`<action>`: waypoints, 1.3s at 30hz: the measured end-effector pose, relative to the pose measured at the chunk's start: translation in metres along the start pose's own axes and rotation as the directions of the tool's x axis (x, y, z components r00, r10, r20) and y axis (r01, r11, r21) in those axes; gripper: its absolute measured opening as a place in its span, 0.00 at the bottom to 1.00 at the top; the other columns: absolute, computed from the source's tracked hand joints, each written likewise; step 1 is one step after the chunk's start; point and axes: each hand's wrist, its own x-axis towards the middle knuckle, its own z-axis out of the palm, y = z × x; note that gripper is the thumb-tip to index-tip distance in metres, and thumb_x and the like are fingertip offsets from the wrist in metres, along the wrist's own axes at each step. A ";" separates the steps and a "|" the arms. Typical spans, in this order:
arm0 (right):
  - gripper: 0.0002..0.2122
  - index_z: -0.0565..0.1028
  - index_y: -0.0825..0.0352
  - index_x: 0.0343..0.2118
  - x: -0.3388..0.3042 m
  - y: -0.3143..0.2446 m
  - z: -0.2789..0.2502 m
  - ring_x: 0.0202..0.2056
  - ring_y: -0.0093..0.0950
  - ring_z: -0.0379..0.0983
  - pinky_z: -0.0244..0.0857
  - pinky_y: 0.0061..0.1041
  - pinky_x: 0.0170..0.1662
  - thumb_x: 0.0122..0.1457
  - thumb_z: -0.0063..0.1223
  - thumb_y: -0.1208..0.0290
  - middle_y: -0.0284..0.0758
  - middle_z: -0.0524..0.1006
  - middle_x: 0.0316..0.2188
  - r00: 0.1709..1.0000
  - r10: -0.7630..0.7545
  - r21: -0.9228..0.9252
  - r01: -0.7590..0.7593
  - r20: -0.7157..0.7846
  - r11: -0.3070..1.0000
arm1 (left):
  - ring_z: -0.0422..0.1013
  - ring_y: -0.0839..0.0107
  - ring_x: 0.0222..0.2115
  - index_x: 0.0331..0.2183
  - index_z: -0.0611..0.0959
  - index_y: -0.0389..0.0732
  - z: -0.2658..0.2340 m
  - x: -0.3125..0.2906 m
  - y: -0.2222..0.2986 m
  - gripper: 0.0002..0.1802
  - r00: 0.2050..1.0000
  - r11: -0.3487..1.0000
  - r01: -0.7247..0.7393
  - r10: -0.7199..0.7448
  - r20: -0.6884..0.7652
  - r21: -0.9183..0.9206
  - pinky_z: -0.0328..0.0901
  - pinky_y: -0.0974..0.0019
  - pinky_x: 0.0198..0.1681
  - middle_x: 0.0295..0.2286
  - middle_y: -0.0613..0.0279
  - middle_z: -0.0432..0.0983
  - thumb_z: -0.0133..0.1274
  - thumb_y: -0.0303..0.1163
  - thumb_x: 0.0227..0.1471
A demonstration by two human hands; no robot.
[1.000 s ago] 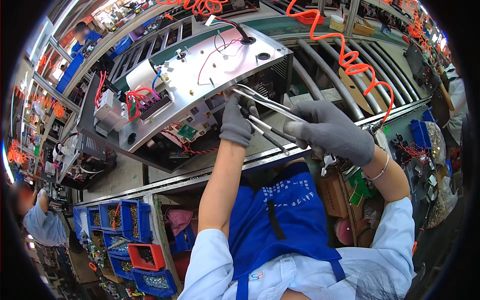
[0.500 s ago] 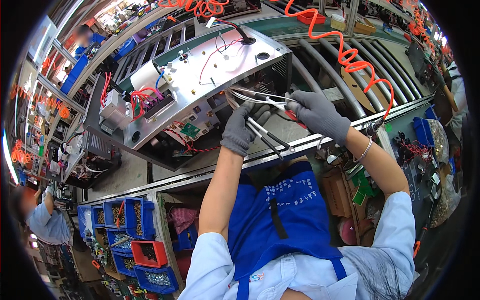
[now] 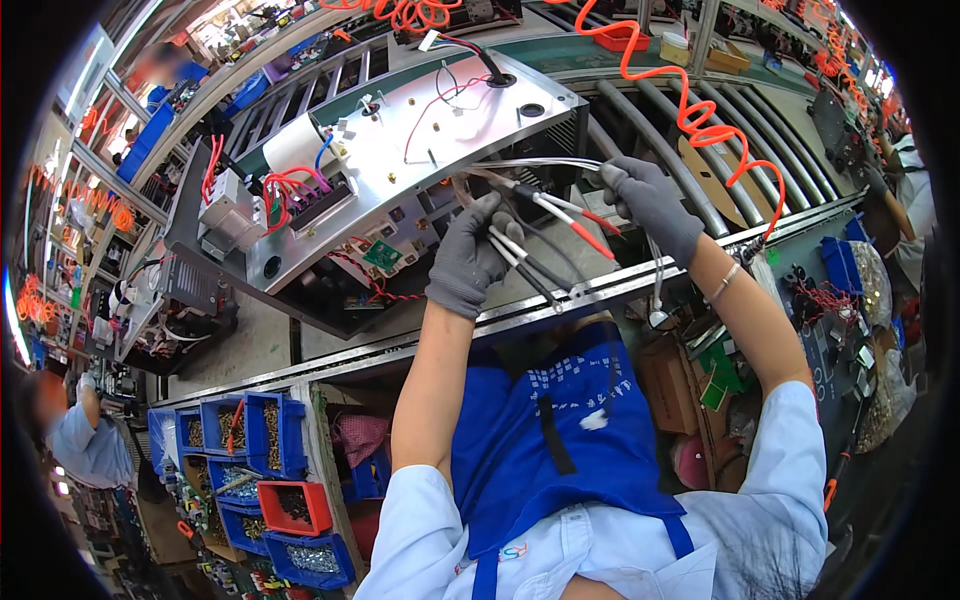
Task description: Assembling the internal wiring and components of an electronic power unit on a factory production line.
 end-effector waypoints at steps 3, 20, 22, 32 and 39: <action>0.12 0.75 0.68 0.35 0.009 0.007 0.005 0.20 0.14 0.66 0.60 0.16 0.23 0.66 0.44 0.65 0.27 0.72 0.23 0.996 0.093 -0.012 -0.093 -0.002 0.996 | 0.74 0.50 0.44 0.46 0.74 0.31 0.027 0.005 -0.026 0.13 0.887 0.936 -0.116 0.249 -0.388 0.333 0.73 0.47 0.49 0.43 0.46 0.75 0.45 0.25 0.60; 0.23 0.77 0.72 0.40 0.012 -0.002 0.030 0.33 0.23 0.71 0.65 0.27 0.37 0.53 0.62 0.53 0.35 0.78 0.29 0.990 -0.016 -0.281 0.056 0.143 0.958 | 0.70 0.76 0.18 0.34 0.81 0.36 0.024 0.013 -0.025 0.07 0.718 0.789 0.069 0.385 -0.580 0.610 0.64 0.80 0.16 0.23 0.62 0.76 0.58 0.29 0.52; 0.24 0.78 0.74 0.40 0.018 -0.003 0.031 0.32 0.21 0.70 0.64 0.25 0.36 0.52 0.63 0.53 0.35 0.78 0.28 0.978 -0.053 -0.205 0.094 0.200 0.974 | 0.76 0.69 0.25 0.38 0.80 0.35 0.040 0.021 -0.032 0.08 0.706 0.898 -0.046 0.340 -0.622 0.438 0.73 0.76 0.21 0.28 0.57 0.79 0.53 0.27 0.56; 0.17 0.80 0.73 0.25 0.039 -0.035 0.028 0.23 0.20 0.67 0.60 0.21 0.28 0.46 0.67 0.59 0.31 0.75 0.20 0.905 0.017 -0.231 0.091 0.426 0.969 | 0.72 0.78 0.23 0.35 0.81 0.45 0.032 0.021 -0.032 0.07 0.824 0.909 -0.138 0.326 -0.463 0.394 0.66 0.80 0.18 0.29 0.66 0.78 0.59 0.35 0.54; 0.16 0.78 0.70 0.20 0.039 -0.033 0.029 0.20 0.19 0.62 0.55 0.22 0.25 0.44 0.66 0.58 0.28 0.70 0.16 0.848 0.211 -0.449 0.035 0.486 0.893 | 0.71 0.78 0.19 0.35 0.81 0.38 0.001 0.015 -0.025 0.07 0.801 0.868 -0.046 0.329 -0.501 0.495 0.66 0.78 0.16 0.25 0.65 0.77 0.57 0.31 0.56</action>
